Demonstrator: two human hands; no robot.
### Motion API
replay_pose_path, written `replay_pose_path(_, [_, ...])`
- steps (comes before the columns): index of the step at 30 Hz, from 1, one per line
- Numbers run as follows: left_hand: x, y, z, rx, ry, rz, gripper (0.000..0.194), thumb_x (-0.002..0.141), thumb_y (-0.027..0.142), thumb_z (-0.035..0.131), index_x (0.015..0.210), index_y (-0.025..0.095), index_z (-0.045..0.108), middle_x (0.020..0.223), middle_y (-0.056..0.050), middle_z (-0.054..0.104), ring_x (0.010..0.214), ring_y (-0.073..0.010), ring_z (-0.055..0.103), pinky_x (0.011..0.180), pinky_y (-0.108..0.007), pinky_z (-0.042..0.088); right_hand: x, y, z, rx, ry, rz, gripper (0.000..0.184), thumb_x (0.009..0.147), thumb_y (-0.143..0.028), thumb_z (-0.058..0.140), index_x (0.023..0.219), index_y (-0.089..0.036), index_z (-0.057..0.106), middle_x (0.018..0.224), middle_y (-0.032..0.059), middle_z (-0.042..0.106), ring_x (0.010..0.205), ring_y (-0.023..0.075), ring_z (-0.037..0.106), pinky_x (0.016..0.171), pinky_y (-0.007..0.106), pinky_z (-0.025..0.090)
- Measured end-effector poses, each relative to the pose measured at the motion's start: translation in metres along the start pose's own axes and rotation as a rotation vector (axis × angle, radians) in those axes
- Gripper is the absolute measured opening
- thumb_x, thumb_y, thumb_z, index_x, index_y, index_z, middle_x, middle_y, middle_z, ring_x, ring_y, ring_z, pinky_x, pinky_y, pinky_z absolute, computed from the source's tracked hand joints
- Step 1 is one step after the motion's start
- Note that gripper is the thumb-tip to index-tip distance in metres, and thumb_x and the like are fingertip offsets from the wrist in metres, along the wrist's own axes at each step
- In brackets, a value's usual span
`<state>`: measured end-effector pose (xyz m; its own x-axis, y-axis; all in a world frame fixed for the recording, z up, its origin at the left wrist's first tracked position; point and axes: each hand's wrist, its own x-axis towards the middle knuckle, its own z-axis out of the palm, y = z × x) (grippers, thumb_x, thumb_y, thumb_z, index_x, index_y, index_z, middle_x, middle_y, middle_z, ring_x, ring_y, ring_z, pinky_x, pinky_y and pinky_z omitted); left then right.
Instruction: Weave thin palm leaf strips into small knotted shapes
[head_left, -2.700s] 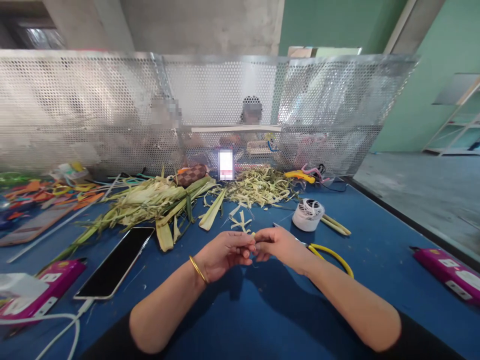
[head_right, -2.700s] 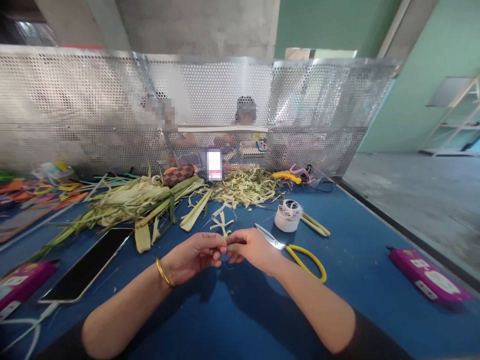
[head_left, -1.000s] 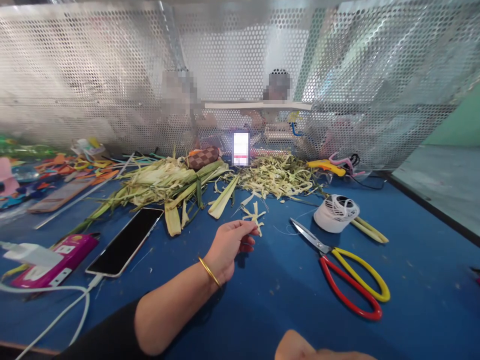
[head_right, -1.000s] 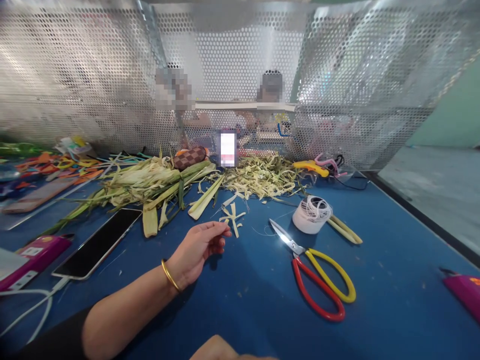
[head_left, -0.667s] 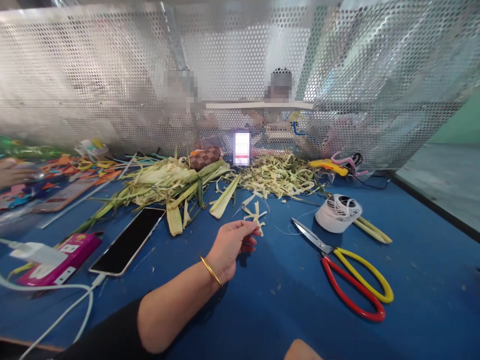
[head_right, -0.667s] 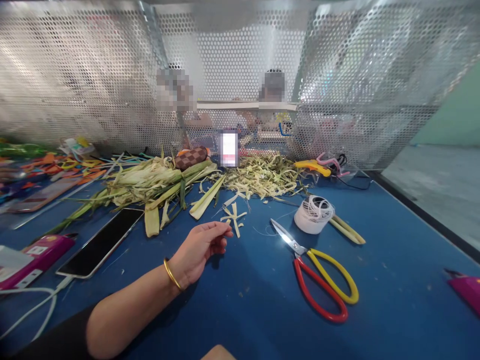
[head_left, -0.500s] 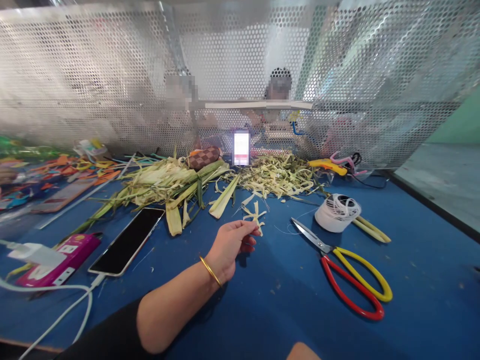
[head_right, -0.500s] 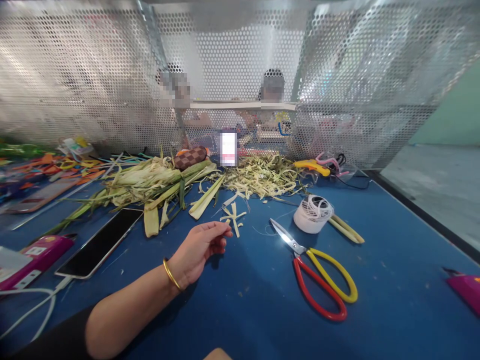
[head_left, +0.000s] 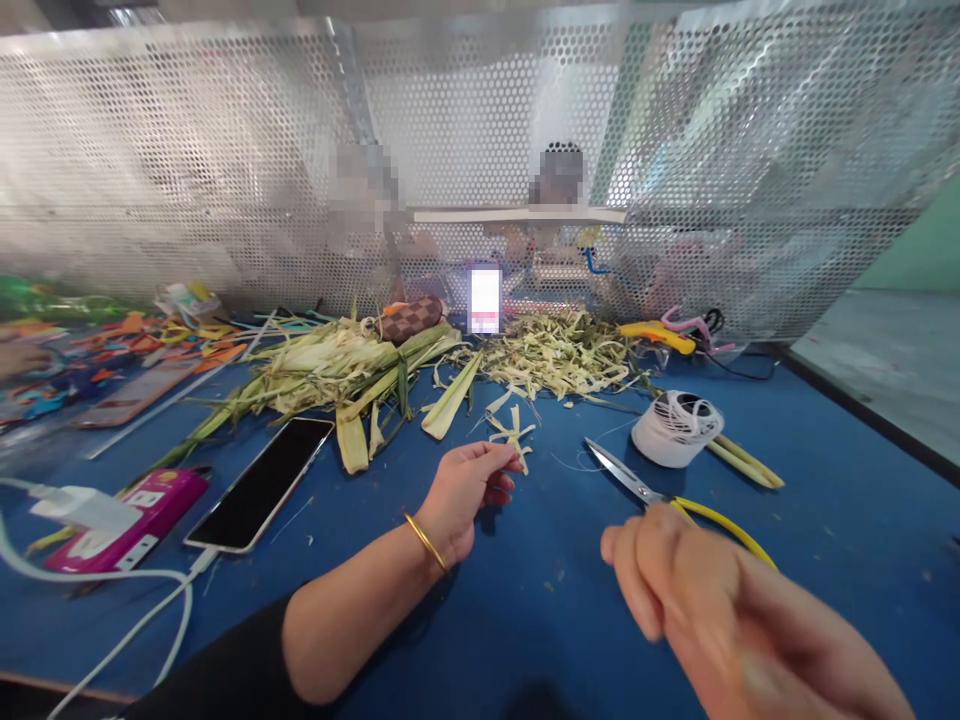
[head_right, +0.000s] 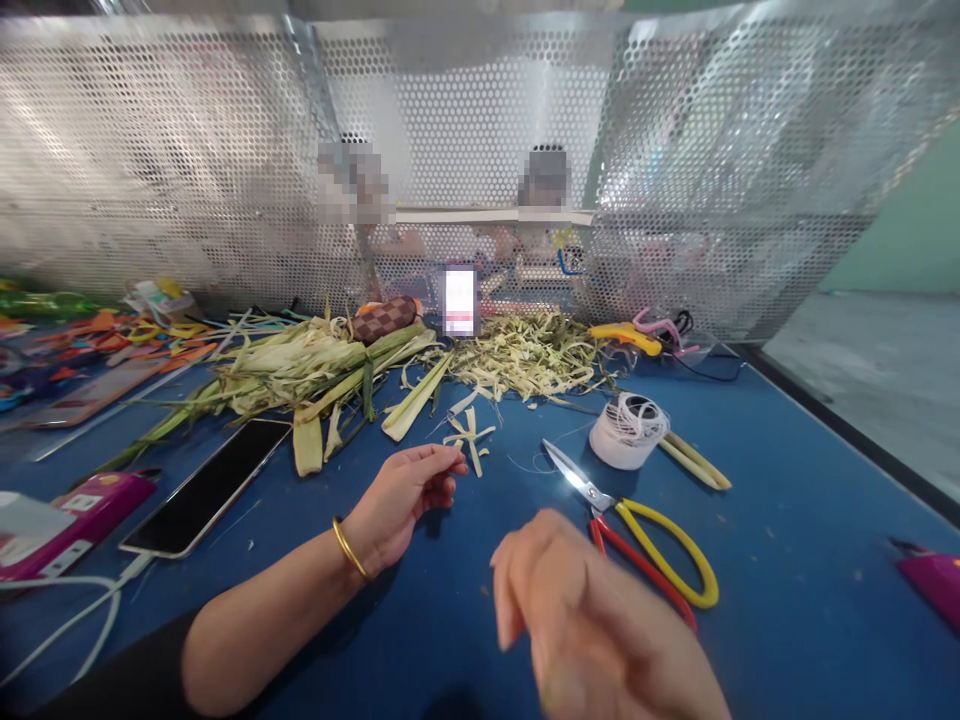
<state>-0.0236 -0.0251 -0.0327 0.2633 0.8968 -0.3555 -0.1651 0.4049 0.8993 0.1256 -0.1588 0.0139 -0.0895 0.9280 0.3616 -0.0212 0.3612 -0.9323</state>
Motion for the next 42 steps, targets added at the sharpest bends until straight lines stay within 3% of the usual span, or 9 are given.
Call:
replay_pose_path(6, [-0.001,0.0,0.0,0.013,-0.02,0.02,0.021,0.064,0.032,0.071,0.066,0.012,0.063,0.069,-0.003,0.061,0.052,-0.0065,0.048,0.049,-0.019,0.04,0.043,0.036,-0.02,0.002,0.341,0.313,0.026,0.074,-0.043,0.065,0.064,-0.021,0.055,0.072,0.0013,0.052,0.076,0.0174,0.047,0.067,0.029,0.038])
replay_pose_path(12, [-0.002,-0.002,0.001,0.016,-0.022,0.013,0.022,0.062,0.033,0.071,0.067,0.013,0.064,0.071,-0.004,0.063,0.051,-0.0065,0.048,0.048,-0.019,0.04,0.083,0.09,-0.047,-0.236,0.44,0.359,0.035,0.071,-0.051,0.061,0.056,-0.02,0.054,0.053,-0.0013,0.05,0.057,0.0151,0.048,0.06,0.029,0.038])
replay_pose_path(14, [-0.002,-0.002,0.001,0.014,-0.026,0.009,0.023,0.061,0.034,0.071,0.066,0.013,0.063,0.07,-0.003,0.062,0.051,-0.0066,0.048,0.048,-0.019,0.04,0.088,0.1,-0.054,-0.468,0.401,0.301,0.033,0.078,-0.047,0.053,0.061,-0.02,0.059,0.055,0.0013,0.055,0.057,0.0172,0.052,0.059,0.031,0.04])
replay_pose_path(18, [-0.002,-0.004,0.002,0.029,-0.037,0.007,0.024,0.061,0.035,0.072,0.065,0.014,0.062,0.069,-0.003,0.061,0.05,-0.0063,0.047,0.048,-0.019,0.04,0.087,0.102,-0.064,-0.991,0.252,-0.038,0.035,0.08,-0.024,0.05,0.113,-0.02,0.06,0.11,0.0105,0.064,0.09,0.024,0.061,0.082,0.04,0.044])
replay_pose_path(22, [-0.004,-0.005,0.002,0.068,-0.074,0.03,0.024,0.062,0.036,0.072,0.066,0.014,0.063,0.068,-0.003,0.061,0.051,-0.0065,0.047,0.048,-0.019,0.039,0.079,0.095,-0.068,-1.278,0.157,-0.248,0.026,0.087,-0.022,0.045,0.104,-0.019,0.065,0.086,0.008,0.07,0.083,0.0229,0.064,0.099,0.047,0.036])
replay_pose_path(27, [-0.007,-0.003,0.005,0.146,-0.109,0.122,0.025,0.062,0.038,0.073,0.063,0.015,0.065,0.065,-0.002,0.062,0.051,-0.0066,0.046,0.049,-0.019,0.038,0.074,0.081,-0.059,-1.182,0.182,-0.304,0.023,0.086,-0.024,0.05,0.102,-0.023,0.067,0.1,0.0072,0.069,0.094,0.0235,0.062,0.104,0.047,0.031])
replay_pose_path(30, [-0.008,-0.003,0.007,0.226,-0.116,0.204,0.023,0.064,0.037,0.072,0.063,0.014,0.066,0.059,-0.001,0.06,0.05,-0.0068,0.044,0.049,-0.02,0.036,0.069,0.075,-0.047,-0.917,0.181,-0.155,0.015,0.084,-0.032,0.058,0.09,-0.025,0.069,0.083,0.0029,0.07,0.08,0.0202,0.063,0.096,0.043,0.039])
replay_pose_path(35, [-0.008,-0.007,0.007,0.477,-0.123,0.353,0.02,0.071,0.034,0.065,0.067,0.014,0.069,0.056,0.001,0.057,0.054,-0.0096,0.046,0.053,-0.021,0.034,0.062,0.073,-0.027,-0.516,0.073,0.2,0.018,0.079,-0.033,0.062,0.092,-0.023,0.07,0.089,0.0021,0.07,0.085,0.0194,0.063,0.079,0.032,0.047])
replay_pose_path(42, [-0.009,-0.009,0.007,0.681,-0.129,0.386,0.023,0.074,0.035,0.062,0.069,0.015,0.071,0.06,-0.001,0.061,0.058,-0.0125,0.049,0.055,-0.022,0.035,0.059,0.075,-0.02,-0.512,0.119,0.238,0.012,0.078,-0.026,0.061,0.07,-0.021,0.069,0.073,-0.0003,0.069,0.073,0.0174,0.062,0.07,0.029,0.045])
